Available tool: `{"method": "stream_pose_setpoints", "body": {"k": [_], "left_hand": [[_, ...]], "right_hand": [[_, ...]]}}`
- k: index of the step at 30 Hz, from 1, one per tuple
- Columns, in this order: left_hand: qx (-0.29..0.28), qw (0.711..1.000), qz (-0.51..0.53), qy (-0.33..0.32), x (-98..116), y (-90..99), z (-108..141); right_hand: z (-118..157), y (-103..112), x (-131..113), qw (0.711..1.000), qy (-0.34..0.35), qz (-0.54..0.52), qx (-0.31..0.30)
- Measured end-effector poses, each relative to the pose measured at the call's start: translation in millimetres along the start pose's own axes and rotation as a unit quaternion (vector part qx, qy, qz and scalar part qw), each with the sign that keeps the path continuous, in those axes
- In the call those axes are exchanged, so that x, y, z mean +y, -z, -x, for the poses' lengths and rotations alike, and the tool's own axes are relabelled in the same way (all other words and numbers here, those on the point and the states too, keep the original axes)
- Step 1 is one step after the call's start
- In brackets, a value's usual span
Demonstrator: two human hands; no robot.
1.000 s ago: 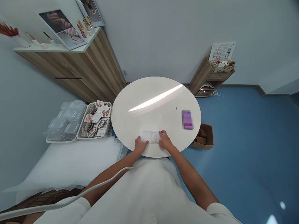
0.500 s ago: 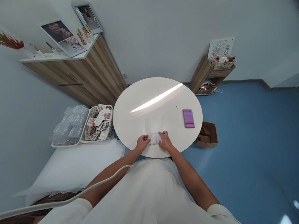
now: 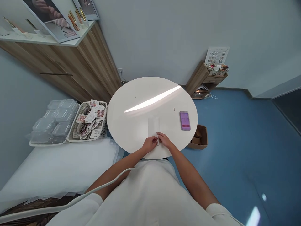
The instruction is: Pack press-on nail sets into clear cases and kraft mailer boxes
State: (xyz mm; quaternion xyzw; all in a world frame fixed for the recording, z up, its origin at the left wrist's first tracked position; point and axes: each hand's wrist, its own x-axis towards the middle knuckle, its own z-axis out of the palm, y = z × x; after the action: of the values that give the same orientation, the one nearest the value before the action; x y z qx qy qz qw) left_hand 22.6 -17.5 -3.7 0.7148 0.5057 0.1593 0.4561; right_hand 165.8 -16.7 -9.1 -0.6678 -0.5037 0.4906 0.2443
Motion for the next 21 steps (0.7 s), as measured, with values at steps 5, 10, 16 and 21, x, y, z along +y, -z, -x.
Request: {"method": "stream_pose_setpoints", "body": {"k": [5, 10, 16, 21], "left_hand": [[-0.007, 0.995, -0.048, -0.085, -8, 2.2, 18], [0.05, 0.987, -0.124, -0.091, -22, 18.9, 15], [-0.035, 0.962, -0.242, -0.125, -27, 15.3, 1], [-0.04, 0.959, -0.25, -0.128, -26, 16.6, -2]], "right_hand": [[-6, -12, 2, 0.998, -0.011, 0.05, 0.032], [-9, -15, 9, 0.998, 0.006, 0.066, 0.025], [2, -11, 9, 0.991, 0.051, 0.122, 0.028], [19, 4, -2, 0.932, 0.194, 0.307, 0.009]]}}
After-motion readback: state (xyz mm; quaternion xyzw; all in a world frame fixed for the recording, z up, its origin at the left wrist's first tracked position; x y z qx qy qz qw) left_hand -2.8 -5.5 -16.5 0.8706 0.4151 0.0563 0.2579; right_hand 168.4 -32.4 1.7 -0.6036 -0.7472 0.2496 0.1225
